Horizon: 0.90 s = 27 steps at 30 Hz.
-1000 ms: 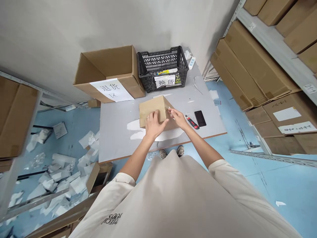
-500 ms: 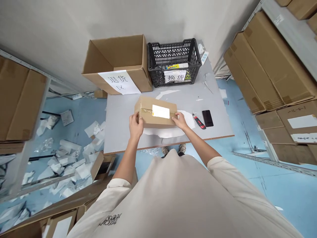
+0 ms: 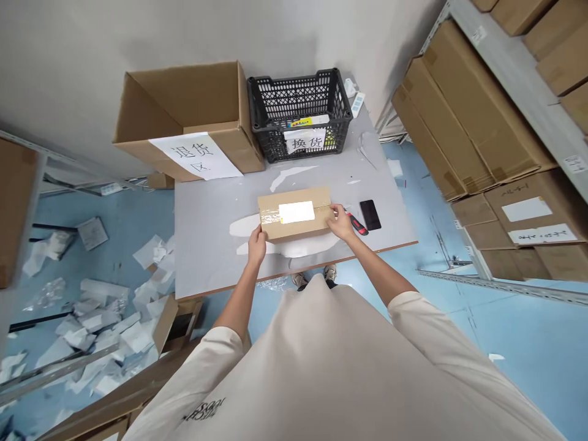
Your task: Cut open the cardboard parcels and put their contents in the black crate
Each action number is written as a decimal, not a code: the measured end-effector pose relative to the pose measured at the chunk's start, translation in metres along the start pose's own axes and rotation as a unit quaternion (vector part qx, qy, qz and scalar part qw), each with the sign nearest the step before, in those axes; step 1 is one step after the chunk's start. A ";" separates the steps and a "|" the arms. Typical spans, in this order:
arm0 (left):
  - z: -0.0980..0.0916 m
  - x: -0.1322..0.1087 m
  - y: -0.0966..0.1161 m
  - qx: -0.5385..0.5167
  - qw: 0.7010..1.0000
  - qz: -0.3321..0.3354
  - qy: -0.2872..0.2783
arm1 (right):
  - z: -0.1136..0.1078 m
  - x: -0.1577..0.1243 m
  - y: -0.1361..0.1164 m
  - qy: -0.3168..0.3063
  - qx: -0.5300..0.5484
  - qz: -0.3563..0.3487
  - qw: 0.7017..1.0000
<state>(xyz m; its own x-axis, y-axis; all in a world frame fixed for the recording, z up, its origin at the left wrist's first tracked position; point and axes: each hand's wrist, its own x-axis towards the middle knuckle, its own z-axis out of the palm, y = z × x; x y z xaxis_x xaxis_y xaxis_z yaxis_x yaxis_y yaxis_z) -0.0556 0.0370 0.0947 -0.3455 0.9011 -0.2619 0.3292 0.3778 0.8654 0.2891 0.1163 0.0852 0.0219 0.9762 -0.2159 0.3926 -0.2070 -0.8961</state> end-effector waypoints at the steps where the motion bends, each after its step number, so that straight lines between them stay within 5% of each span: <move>1: 0.007 0.000 0.000 0.000 1.000 -0.001 -0.012 | -0.007 -0.001 0.004 0.006 0.003 0.003 1.000; 6: 0.029 -0.002 0.001 0.006 0.999 0.004 -0.039 | -0.034 0.001 0.027 0.017 0.043 0.017 0.999; 11: 0.038 -0.006 0.017 0.052 0.998 0.011 0.040 | -0.050 0.005 0.064 0.011 0.034 0.048 0.998; 18: 0.053 -0.023 0.039 0.173 0.976 0.123 0.037 | -0.066 0.017 0.115 0.045 -0.156 0.081 0.983; 27: 0.061 -0.024 0.023 0.238 0.959 0.152 0.037 | -0.070 0.026 0.139 -0.061 -0.400 0.084 0.910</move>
<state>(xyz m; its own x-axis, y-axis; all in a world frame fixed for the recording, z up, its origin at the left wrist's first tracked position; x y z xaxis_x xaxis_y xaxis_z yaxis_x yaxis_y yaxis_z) 0.0142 0.0372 0.0951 -0.2259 0.9740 0.0180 0.7825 0.1704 0.5989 0.4090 0.1170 -0.0179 0.0598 0.9102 -0.4097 0.9386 -0.1910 -0.2872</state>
